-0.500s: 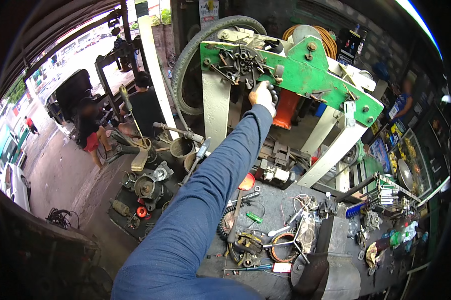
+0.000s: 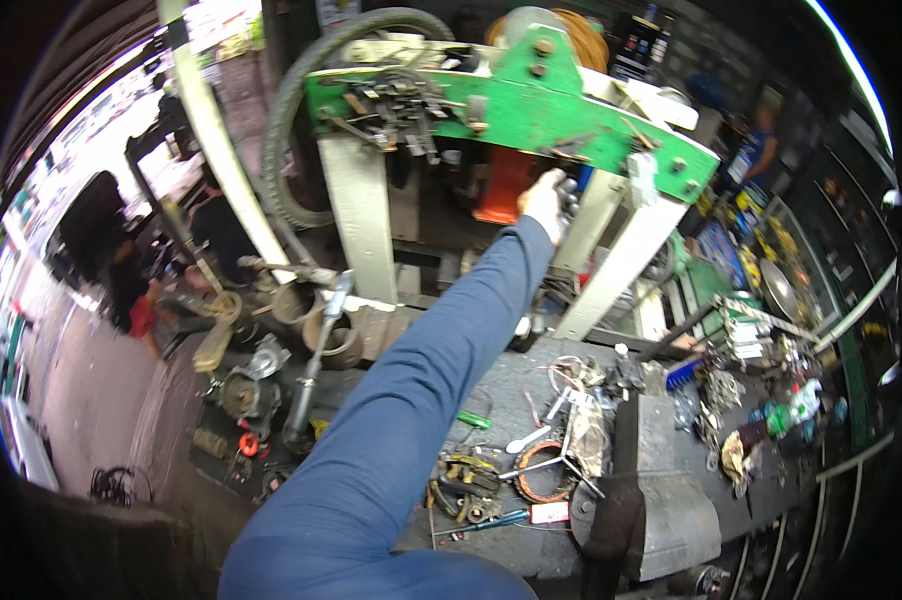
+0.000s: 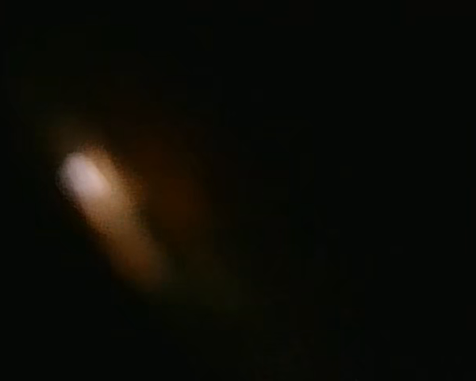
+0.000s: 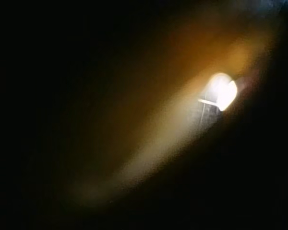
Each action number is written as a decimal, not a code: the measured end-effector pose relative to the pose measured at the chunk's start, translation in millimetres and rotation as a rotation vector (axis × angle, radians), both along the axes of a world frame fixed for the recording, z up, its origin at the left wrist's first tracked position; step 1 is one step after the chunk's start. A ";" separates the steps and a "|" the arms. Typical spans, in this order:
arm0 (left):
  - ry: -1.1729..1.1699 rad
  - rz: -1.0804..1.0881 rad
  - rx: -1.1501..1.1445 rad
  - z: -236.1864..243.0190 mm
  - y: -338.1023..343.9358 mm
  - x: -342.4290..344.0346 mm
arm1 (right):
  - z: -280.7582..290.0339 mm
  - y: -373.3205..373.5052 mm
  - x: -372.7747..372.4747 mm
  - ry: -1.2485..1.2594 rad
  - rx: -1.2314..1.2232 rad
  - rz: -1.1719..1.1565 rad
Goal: The person secures a small mechanical part in a bench vise and repeatedly strikes it with a hammer. They adjust the vise and reposition the part multiple times while continuing to hammer it.
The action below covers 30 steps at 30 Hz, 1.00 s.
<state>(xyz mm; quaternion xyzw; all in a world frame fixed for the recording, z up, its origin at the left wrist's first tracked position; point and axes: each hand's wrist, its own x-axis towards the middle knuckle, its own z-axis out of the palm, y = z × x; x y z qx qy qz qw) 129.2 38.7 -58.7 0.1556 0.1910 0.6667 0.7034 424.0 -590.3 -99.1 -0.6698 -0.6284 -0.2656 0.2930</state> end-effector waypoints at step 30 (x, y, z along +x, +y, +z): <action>1.305 0.389 0.287 -10.9 30.9 -12.5 | -7.2 -10.7 -2.4 0.203 -0.041 -0.042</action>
